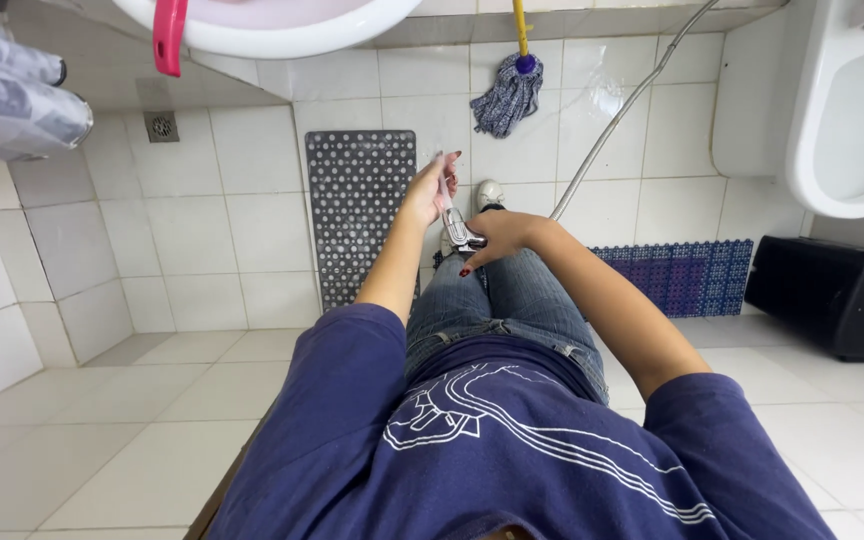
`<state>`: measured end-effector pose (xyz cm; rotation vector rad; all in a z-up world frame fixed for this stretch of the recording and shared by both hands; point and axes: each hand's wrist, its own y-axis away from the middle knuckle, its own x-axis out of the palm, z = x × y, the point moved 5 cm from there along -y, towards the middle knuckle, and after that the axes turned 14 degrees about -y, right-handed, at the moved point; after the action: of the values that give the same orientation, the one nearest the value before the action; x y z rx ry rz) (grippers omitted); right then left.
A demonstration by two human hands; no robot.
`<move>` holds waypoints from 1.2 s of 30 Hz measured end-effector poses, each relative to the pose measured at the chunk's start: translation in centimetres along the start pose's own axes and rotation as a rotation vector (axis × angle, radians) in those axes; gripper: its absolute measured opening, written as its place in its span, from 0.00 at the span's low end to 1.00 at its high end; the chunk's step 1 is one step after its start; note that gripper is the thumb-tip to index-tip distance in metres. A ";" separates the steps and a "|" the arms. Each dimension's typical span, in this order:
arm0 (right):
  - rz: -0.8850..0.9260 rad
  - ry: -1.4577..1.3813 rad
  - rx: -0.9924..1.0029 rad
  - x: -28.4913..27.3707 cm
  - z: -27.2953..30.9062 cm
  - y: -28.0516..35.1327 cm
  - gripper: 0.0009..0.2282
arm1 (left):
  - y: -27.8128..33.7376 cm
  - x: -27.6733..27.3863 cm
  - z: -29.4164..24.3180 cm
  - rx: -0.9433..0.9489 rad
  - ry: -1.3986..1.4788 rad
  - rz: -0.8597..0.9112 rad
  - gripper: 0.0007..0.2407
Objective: The person uses a handheld bidet sprayer to rinse the bathroom floor and a blue bath mat. They direct the water stream across the tiled floor and the mat, moving the sprayer back and forth to cover different areas.
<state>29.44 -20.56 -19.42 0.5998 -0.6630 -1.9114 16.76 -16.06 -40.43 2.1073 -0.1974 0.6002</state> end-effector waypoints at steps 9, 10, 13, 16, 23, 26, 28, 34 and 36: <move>-0.039 0.098 0.027 0.5 -1.8 -0.3 0.29 | 2.5 -0.2 3.1 0.004 0.049 -0.060 0.18; -0.051 0.088 0.019 0.2 -1.9 -0.2 0.29 | 2.7 0.0 3.3 0.031 0.069 -0.042 0.19; -0.025 0.109 0.005 -0.2 -0.8 0.6 0.30 | 5.5 2.2 2.6 0.098 0.131 0.014 0.23; 0.029 0.214 -0.030 0.2 -0.3 1.0 0.32 | 7.3 3.7 3.2 0.160 0.161 0.085 0.26; 0.186 0.341 -0.099 1.8 -1.6 2.7 0.32 | 9.7 4.9 6.8 0.288 0.300 0.053 0.29; 0.250 0.357 -0.105 2.0 -3.5 4.9 0.30 | 10.7 6.4 8.4 0.322 0.422 0.003 0.29; 0.267 0.349 -0.107 2.1 -5.5 6.4 0.28 | 11.4 8.1 9.6 0.327 0.445 -0.046 0.30; 0.255 0.203 -0.115 2.2 -12.1 12.4 0.26 | 10.0 15.2 14.8 0.307 0.339 -0.052 0.31; 0.251 0.186 -0.101 2.5 -15.2 13.8 0.27 | 9.3 17.9 16.6 0.274 0.301 -0.024 0.31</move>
<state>47.27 -30.73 -21.50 0.5926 -0.4939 -1.6232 34.64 -33.37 -32.69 2.2415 0.0851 0.9642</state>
